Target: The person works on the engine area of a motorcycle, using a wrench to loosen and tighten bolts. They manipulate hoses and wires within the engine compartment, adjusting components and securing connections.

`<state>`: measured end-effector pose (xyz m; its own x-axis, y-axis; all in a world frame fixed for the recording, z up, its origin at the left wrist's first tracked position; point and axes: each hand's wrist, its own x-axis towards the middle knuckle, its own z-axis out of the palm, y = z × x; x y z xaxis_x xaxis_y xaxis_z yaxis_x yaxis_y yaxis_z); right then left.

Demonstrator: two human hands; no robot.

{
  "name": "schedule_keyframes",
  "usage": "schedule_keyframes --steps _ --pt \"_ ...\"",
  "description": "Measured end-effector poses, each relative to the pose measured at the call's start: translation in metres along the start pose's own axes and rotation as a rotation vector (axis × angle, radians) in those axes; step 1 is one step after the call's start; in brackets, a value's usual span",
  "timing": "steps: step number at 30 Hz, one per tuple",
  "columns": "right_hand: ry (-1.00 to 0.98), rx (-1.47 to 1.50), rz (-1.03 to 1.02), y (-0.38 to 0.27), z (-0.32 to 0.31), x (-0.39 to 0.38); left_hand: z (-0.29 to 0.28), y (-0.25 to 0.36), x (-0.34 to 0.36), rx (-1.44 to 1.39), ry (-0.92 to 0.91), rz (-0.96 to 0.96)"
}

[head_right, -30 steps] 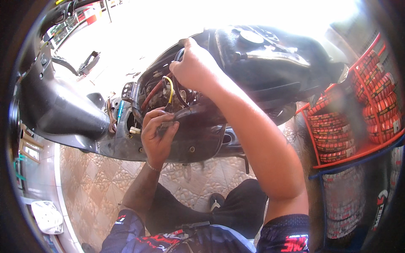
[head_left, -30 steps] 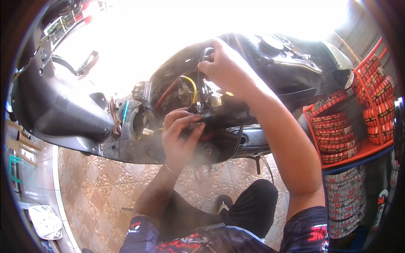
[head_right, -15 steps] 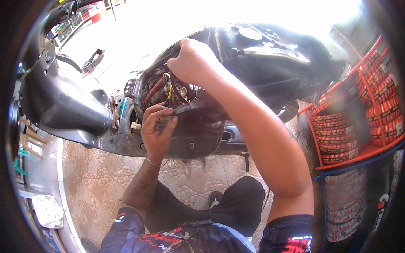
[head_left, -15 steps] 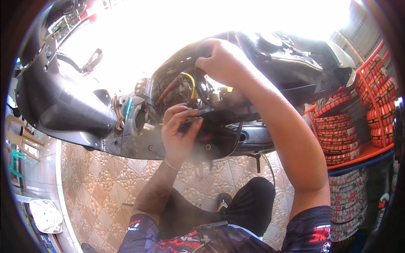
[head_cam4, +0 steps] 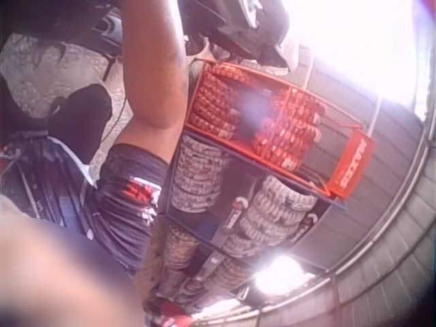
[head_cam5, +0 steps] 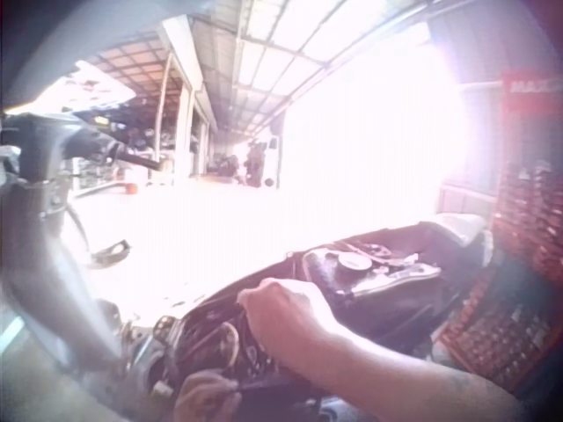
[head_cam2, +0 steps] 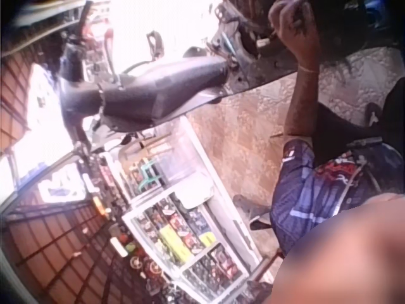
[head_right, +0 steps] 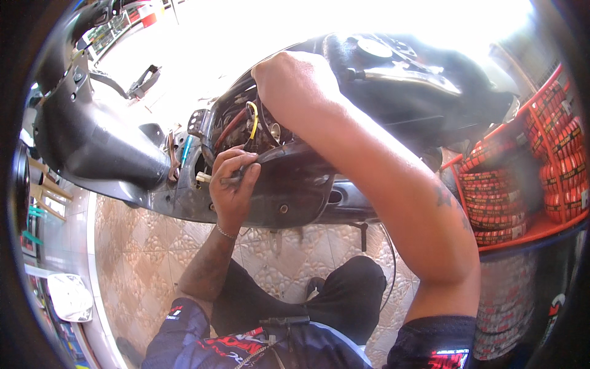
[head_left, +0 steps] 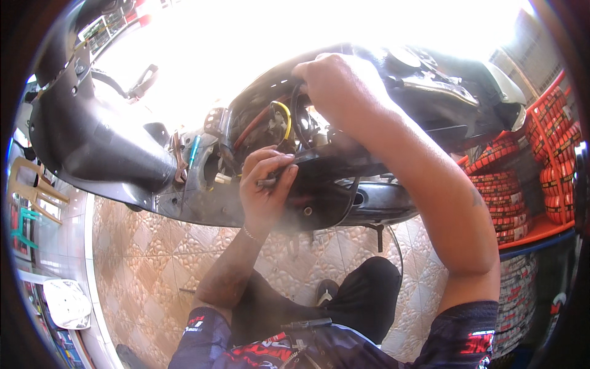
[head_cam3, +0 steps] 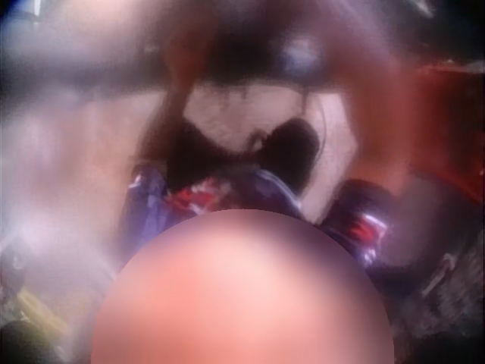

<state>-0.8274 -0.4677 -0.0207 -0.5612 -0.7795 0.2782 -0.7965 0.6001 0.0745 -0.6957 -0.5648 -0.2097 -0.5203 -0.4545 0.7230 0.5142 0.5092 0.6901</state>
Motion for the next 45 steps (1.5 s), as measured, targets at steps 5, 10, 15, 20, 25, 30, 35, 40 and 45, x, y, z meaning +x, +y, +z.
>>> schedule_keyframes --steps 5,10,15,20,25,30,35,40,45 --pt "0.379 -0.262 -0.227 -0.01 0.008 -0.014 -0.004 0.001 0.001 0.065 -0.019 0.031" --pt "0.102 0.135 0.017 -0.022 0.0 -0.041 -0.008 0.001 0.0 0.049 -0.022 0.023" --pt "0.199 0.379 0.024 -0.037 -0.006 -0.085 -0.009 0.0 -0.002 0.034 -0.019 0.013" --pt "0.166 0.655 0.312 -0.045 -0.001 -0.118 -0.012 0.001 -0.002 0.064 -0.026 0.03" --pt "0.101 0.681 0.522 -0.034 0.019 -0.146 -0.014 0.001 -0.004 0.084 0.0 0.046" --pt "0.12 0.852 0.502 -0.019 0.055 -0.174 -0.014 0.0 -0.01 0.068 0.036 0.005" --pt "0.117 0.872 0.473 -0.001 0.082 -0.186 -0.013 -0.002 -0.013 0.044 0.049 -0.005" --pt "0.199 0.96 0.572 0.021 0.091 -0.193 -0.014 -0.001 -0.015 0.017 0.035 -0.024" --pt "0.262 0.833 0.695 0.04 0.088 -0.191 -0.012 0.001 -0.016 0.056 0.046 -0.024"
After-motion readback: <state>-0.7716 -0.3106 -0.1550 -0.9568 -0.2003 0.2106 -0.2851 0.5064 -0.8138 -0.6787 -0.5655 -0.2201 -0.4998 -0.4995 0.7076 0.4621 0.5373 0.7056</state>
